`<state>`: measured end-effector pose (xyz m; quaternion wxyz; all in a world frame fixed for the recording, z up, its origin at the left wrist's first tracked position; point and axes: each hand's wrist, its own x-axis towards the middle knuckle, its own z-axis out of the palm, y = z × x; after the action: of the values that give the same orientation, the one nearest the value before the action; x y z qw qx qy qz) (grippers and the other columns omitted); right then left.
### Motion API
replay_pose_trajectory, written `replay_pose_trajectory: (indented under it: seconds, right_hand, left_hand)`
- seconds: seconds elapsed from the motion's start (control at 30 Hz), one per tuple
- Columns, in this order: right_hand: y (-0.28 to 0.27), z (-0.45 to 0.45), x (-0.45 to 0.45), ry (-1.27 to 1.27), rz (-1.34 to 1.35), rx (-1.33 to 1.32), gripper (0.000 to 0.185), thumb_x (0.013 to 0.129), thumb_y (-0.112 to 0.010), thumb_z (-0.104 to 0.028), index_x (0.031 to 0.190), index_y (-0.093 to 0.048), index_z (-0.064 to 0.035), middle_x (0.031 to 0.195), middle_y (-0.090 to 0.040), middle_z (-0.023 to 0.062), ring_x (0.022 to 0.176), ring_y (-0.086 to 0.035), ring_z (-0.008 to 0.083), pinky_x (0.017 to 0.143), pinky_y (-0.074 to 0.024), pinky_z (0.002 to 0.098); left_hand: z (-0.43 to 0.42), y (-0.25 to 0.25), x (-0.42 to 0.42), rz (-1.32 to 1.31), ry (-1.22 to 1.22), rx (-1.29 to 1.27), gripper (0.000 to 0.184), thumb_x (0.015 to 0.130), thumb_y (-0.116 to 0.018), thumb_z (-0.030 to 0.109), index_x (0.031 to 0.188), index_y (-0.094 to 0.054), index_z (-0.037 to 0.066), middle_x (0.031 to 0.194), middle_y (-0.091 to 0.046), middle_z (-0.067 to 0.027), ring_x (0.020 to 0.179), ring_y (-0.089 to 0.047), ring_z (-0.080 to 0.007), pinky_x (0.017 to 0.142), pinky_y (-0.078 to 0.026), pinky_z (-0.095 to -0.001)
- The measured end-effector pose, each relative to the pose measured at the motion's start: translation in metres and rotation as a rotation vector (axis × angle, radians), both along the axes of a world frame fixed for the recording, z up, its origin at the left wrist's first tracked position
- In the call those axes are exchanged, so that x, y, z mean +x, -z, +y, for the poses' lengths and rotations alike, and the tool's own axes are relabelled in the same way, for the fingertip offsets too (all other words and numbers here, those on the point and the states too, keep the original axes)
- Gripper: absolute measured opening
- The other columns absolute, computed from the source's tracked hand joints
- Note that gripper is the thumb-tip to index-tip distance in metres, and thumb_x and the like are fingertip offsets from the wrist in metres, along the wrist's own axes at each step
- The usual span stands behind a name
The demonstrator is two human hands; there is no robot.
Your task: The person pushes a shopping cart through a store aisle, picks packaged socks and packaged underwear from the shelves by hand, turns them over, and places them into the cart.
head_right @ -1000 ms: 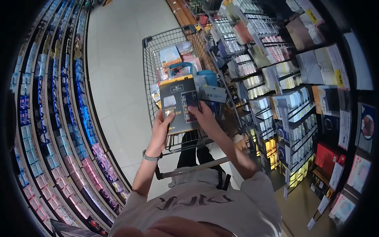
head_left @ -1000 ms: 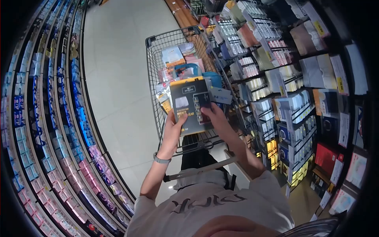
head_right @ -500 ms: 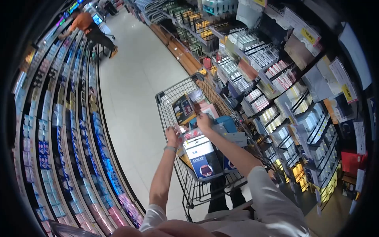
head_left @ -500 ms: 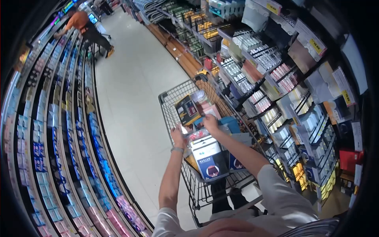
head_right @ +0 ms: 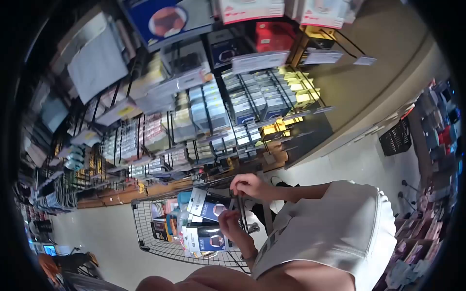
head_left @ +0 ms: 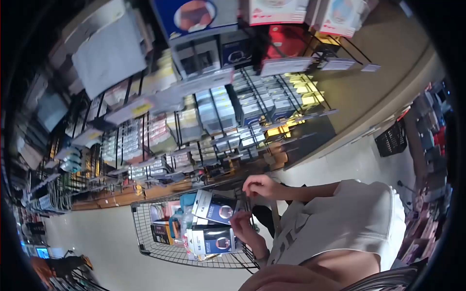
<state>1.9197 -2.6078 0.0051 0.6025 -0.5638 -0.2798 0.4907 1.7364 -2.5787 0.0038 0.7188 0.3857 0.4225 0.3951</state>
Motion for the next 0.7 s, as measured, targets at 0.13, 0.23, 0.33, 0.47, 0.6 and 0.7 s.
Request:
replay_pose_trajectory:
  seconds: [0.13,0.23,0.33,0.47,0.6,0.7]
  right_hand:
    - [-0.036,-0.028,0.062,0.159,-0.009,0.118,0.025,0.096,-0.045,0.007,0.110,-0.063,-0.0020,0.094,-0.065,0.0058,0.082,-0.062,0.0115,0.076,-0.0515,0.0265]
    - [-0.065,-0.047,0.117,0.439,-0.198,0.236,0.017,0.098,-0.049,0.004,0.108,-0.062,-0.0012,0.091,-0.065,0.0036,0.082,-0.061,0.0096,0.075,-0.0510,0.0259]
    - [-0.098,-0.062,0.184,0.775,-0.487,0.153,0.019,0.096,-0.052,0.004,0.112,-0.061,-0.0017,0.097,-0.065,0.0038,0.083,-0.061,0.0106,0.079,-0.0502,0.0269]
    - [-0.102,-0.054,0.293,0.990,-0.895,0.371,0.038,0.088,-0.066,-0.002,0.124,-0.053,-0.0031,0.124,-0.056,0.0147,0.110,-0.057,0.0264,0.093,-0.0469,0.0354]
    - [-0.107,-0.043,0.360,0.926,-0.976,0.248,0.089,0.077,-0.081,-0.019,0.143,-0.032,0.0125,0.144,-0.037,0.0294,0.138,-0.034,0.0443,0.117,-0.0277,0.0468]
    - [-0.107,-0.019,0.388,0.826,-0.698,0.222,0.088,0.075,-0.088,-0.021,0.141,-0.037,0.0081,0.132,-0.052,0.0251,0.129,-0.049,0.0361,0.111,-0.0378,0.0438]
  left_hand:
    - [0.016,-0.055,0.079,0.045,0.411,0.290,0.009,0.099,-0.053,0.004,0.105,-0.058,0.000,0.099,-0.063,-0.0081,0.091,-0.061,-0.0169,0.084,-0.050,-0.0297]
    - [0.034,-0.088,0.149,-0.021,0.502,0.487,0.010,0.104,-0.051,0.007,0.105,-0.059,0.001,0.100,-0.063,-0.0073,0.090,-0.061,-0.0149,0.084,-0.049,-0.0290]
    - [0.061,-0.109,0.232,0.018,0.573,0.611,0.013,0.106,-0.053,0.011,0.109,-0.061,0.001,0.101,-0.064,-0.0067,0.090,-0.061,-0.0139,0.084,-0.049,-0.0282]
    - [0.111,-0.135,0.344,0.048,0.705,0.992,0.030,0.101,-0.065,0.015,0.125,-0.058,-0.003,0.125,-0.066,-0.0133,0.110,-0.063,-0.0201,0.100,-0.048,-0.0337]
    - [0.123,-0.127,0.457,-0.219,0.596,0.824,0.045,0.094,-0.075,0.012,0.130,-0.052,-0.003,0.115,-0.066,-0.0079,0.106,-0.061,-0.0144,0.098,-0.047,-0.0279]
    - [0.119,-0.134,0.489,-0.134,0.662,0.679,0.036,0.096,-0.076,0.022,0.116,-0.057,0.000,0.096,-0.058,0.0000,0.085,-0.051,-0.0067,0.080,-0.045,-0.0213]
